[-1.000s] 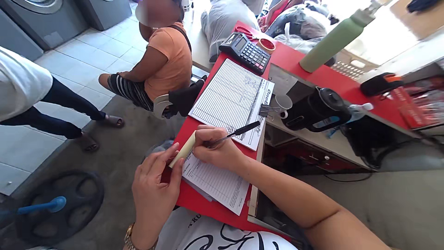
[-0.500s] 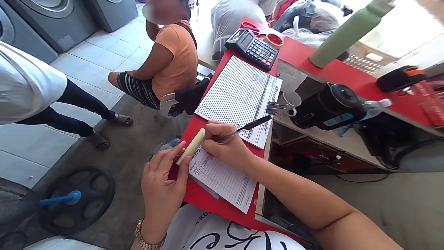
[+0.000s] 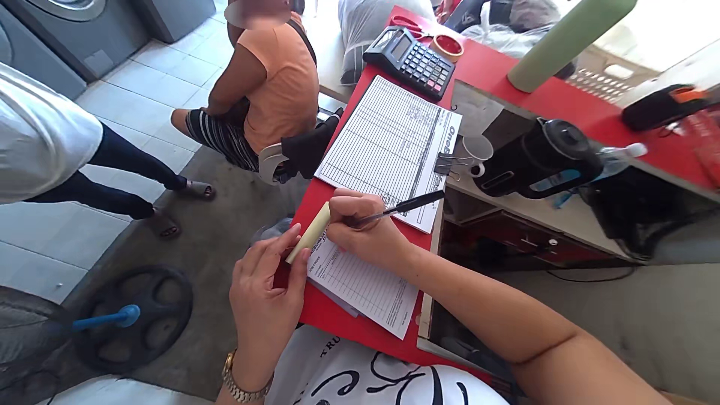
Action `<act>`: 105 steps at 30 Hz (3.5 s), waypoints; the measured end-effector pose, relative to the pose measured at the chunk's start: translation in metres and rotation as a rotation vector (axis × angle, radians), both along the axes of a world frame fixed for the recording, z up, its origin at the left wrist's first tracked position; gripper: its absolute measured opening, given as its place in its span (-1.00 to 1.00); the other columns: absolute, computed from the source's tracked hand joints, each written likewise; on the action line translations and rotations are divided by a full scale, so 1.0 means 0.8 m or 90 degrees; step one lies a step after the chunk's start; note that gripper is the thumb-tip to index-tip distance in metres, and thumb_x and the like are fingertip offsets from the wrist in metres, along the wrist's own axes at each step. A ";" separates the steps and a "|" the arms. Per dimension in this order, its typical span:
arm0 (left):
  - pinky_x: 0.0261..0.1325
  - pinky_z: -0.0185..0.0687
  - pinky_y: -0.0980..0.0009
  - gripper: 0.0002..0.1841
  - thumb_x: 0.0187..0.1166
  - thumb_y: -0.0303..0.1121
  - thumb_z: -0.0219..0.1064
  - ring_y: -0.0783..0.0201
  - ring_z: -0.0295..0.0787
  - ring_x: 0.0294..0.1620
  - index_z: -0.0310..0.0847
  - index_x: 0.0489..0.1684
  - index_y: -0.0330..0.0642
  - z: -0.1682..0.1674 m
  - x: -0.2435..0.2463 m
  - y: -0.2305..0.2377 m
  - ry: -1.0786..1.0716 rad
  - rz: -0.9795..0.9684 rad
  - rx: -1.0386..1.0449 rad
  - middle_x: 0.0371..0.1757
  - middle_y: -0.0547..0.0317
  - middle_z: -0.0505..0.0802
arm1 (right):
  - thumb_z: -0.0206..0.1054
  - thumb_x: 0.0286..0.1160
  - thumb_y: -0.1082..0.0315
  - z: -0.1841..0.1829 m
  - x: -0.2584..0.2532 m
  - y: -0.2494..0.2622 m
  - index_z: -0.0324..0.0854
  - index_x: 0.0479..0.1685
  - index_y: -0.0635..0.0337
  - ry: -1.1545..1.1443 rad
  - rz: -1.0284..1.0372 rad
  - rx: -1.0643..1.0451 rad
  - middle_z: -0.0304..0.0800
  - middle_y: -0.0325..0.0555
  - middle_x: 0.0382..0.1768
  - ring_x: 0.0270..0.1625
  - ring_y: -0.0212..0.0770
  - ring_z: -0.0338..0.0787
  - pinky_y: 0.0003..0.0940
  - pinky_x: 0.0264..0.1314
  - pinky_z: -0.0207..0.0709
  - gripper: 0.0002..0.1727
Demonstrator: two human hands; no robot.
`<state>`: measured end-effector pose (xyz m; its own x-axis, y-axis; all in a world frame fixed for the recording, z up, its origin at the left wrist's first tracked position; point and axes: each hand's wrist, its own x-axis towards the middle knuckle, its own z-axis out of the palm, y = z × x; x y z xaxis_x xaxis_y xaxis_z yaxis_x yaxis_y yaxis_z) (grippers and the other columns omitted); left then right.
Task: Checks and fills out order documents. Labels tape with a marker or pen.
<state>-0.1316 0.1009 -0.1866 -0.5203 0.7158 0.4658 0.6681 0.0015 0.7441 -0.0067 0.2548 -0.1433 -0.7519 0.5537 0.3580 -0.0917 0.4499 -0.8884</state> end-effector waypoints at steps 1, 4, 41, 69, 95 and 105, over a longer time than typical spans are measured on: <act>0.16 0.57 0.22 -0.66 0.63 -0.10 0.38 0.35 0.76 0.06 0.83 0.21 -0.03 0.000 0.000 0.000 -0.001 0.000 0.001 0.04 0.25 0.90 | 0.31 0.29 0.63 0.001 0.000 0.000 0.47 -0.69 0.27 0.001 0.000 -0.016 0.51 -0.17 -0.56 -0.62 -0.45 0.53 -0.63 -0.63 0.48 -0.76; 0.15 0.57 0.24 -0.66 0.63 -0.09 0.37 0.36 0.76 0.06 0.83 0.21 -0.01 0.001 0.000 0.001 -0.002 0.002 0.000 0.03 0.28 0.89 | 0.32 0.30 0.62 0.000 0.000 0.000 0.48 -0.68 0.27 0.003 -0.016 -0.015 0.51 -0.17 -0.56 -0.63 -0.44 0.54 -0.62 -0.65 0.48 -0.76; 0.21 0.62 0.28 -0.67 0.62 -0.06 0.36 0.46 0.78 0.07 0.85 0.20 0.07 -0.002 0.000 0.004 0.037 0.032 0.021 0.02 0.37 0.91 | 0.29 0.35 0.51 -0.010 -0.005 -0.001 0.54 -0.60 0.16 0.053 -0.082 -0.014 0.55 -0.27 -0.49 -0.59 -0.52 0.55 -0.66 -0.61 0.50 -0.81; 0.19 0.54 0.28 -0.64 0.65 -0.10 0.36 0.37 0.75 0.07 0.81 0.25 -0.07 0.002 0.002 0.002 0.023 0.015 0.011 0.02 0.25 0.90 | 0.18 0.42 0.62 0.009 0.028 -0.013 0.50 -0.61 0.18 0.057 -0.066 -0.280 0.59 -0.25 -0.55 -0.62 -0.49 0.57 -0.66 -0.61 0.47 -0.75; -0.10 0.75 0.14 -0.57 0.64 0.00 0.22 0.10 0.79 -0.17 0.81 0.12 -0.13 0.038 -0.025 0.019 0.209 -0.186 -0.151 -0.13 0.04 0.78 | 0.17 0.70 -0.20 0.021 0.081 0.001 0.62 0.52 0.10 -0.259 -0.112 0.386 0.89 -0.16 -0.08 -0.13 -0.24 0.86 -0.28 -0.10 0.77 -0.34; 0.16 0.61 0.66 -0.70 0.71 -0.10 0.31 0.56 0.62 0.09 0.55 0.18 -0.05 0.054 -0.019 -0.002 0.000 -0.270 0.082 0.06 0.24 0.64 | 0.29 0.74 0.09 0.094 0.099 -0.030 0.75 0.35 -0.12 -0.127 -0.054 0.436 0.63 -0.19 -0.39 -0.39 -0.36 0.61 -0.55 -0.40 0.46 -0.66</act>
